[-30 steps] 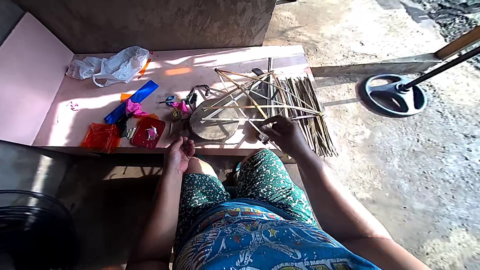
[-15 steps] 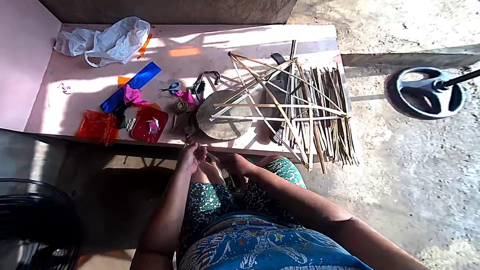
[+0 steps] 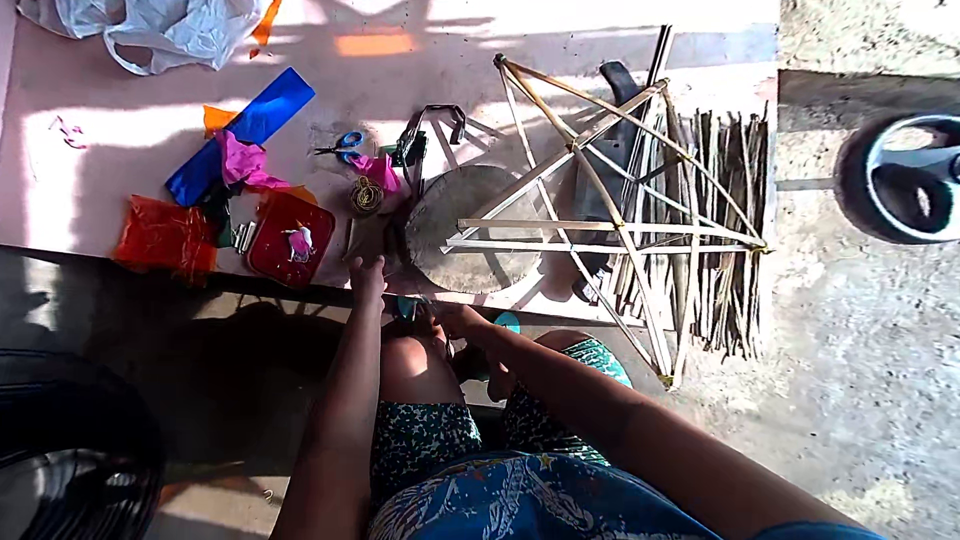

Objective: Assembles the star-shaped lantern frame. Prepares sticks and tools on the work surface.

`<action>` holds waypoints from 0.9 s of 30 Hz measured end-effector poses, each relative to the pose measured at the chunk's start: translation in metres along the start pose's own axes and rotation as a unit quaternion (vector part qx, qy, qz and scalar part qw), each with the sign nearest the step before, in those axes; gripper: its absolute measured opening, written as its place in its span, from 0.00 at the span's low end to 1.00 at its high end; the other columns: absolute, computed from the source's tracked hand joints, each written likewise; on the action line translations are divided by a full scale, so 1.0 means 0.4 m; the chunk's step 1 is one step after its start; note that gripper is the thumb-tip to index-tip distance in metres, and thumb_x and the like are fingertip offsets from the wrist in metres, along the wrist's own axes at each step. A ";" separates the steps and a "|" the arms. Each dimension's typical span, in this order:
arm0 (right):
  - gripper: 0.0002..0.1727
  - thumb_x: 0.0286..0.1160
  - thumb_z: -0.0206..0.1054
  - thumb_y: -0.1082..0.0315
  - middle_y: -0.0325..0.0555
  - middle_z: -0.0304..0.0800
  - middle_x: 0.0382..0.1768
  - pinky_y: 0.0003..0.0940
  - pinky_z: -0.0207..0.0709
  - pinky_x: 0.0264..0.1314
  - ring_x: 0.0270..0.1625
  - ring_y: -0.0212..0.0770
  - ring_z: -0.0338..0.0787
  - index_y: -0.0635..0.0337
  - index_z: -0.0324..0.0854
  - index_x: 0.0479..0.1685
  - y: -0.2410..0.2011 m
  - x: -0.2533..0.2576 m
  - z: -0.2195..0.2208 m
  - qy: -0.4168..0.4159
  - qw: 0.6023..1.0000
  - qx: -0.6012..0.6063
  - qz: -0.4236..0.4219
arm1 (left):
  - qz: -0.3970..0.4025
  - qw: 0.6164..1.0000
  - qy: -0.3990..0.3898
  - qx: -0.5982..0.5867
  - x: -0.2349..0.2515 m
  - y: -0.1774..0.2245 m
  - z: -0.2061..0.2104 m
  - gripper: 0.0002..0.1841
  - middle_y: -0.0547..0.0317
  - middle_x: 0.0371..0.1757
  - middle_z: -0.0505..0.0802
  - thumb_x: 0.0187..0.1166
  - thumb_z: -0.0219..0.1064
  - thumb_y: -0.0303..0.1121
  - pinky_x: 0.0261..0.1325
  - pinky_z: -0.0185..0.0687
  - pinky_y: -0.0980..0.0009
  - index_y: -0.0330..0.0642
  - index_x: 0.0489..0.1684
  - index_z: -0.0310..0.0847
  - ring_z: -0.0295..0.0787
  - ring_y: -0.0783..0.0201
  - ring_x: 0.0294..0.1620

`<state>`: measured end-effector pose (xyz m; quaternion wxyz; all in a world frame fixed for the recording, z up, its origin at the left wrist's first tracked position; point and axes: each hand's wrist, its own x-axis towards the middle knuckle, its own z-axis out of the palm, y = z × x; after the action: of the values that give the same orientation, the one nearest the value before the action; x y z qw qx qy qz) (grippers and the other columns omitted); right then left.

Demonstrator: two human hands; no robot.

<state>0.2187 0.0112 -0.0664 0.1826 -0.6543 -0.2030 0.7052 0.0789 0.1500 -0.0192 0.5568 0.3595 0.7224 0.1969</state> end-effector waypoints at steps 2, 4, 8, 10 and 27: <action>0.16 0.93 0.56 0.60 0.38 0.74 0.27 0.28 0.73 0.33 0.25 0.31 0.73 0.66 0.81 0.55 0.005 0.014 0.005 -0.001 0.998 0.064 0.019 | 0.028 0.998 -0.009 0.047 0.028 -0.019 -0.002 0.27 0.34 0.75 0.80 0.87 0.66 0.38 0.68 0.78 0.44 0.32 0.80 0.69 0.80 0.42 0.71; 0.16 0.93 0.56 0.59 0.34 0.69 0.21 0.26 0.69 0.28 0.21 0.30 0.70 0.63 0.80 0.47 0.005 0.017 0.003 -0.004 0.994 0.096 0.044 | 0.050 0.994 -0.023 0.091 0.047 -0.030 -0.005 0.26 0.36 0.70 0.84 0.83 0.70 0.37 0.70 0.75 0.44 0.32 0.75 0.74 0.80 0.45 0.71; 0.15 0.93 0.56 0.59 0.32 0.67 0.19 0.24 0.66 0.24 0.18 0.28 0.66 0.61 0.80 0.42 0.011 0.022 -0.004 -0.013 0.993 0.089 0.074 | 0.026 0.997 -0.045 0.061 0.062 -0.028 0.002 0.25 0.37 0.71 0.83 0.81 0.73 0.34 0.68 0.78 0.43 0.34 0.75 0.75 0.80 0.44 0.71; 0.15 0.93 0.54 0.61 0.32 0.67 0.18 0.23 0.64 0.23 0.17 0.28 0.65 0.62 0.79 0.43 0.013 0.023 0.000 -0.010 0.991 0.116 0.065 | 0.014 0.998 -0.048 0.030 0.064 -0.027 0.001 0.27 0.37 0.72 0.82 0.80 0.73 0.32 0.66 0.82 0.45 0.34 0.76 0.73 0.82 0.45 0.70; 0.15 0.94 0.52 0.61 0.36 0.71 0.22 0.26 0.76 0.32 0.21 0.31 0.73 0.64 0.77 0.56 0.033 0.039 -0.001 0.029 0.972 0.232 0.026 | 0.025 0.998 -0.033 -0.043 0.054 -0.040 0.004 0.28 0.39 0.70 0.84 0.78 0.74 0.31 0.60 0.84 0.54 0.33 0.76 0.72 0.84 0.50 0.63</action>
<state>0.2182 0.0083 -0.0866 0.3166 -0.6195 -0.0110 0.7182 0.0731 0.1551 -0.0449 0.5905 0.3596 0.6851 0.2296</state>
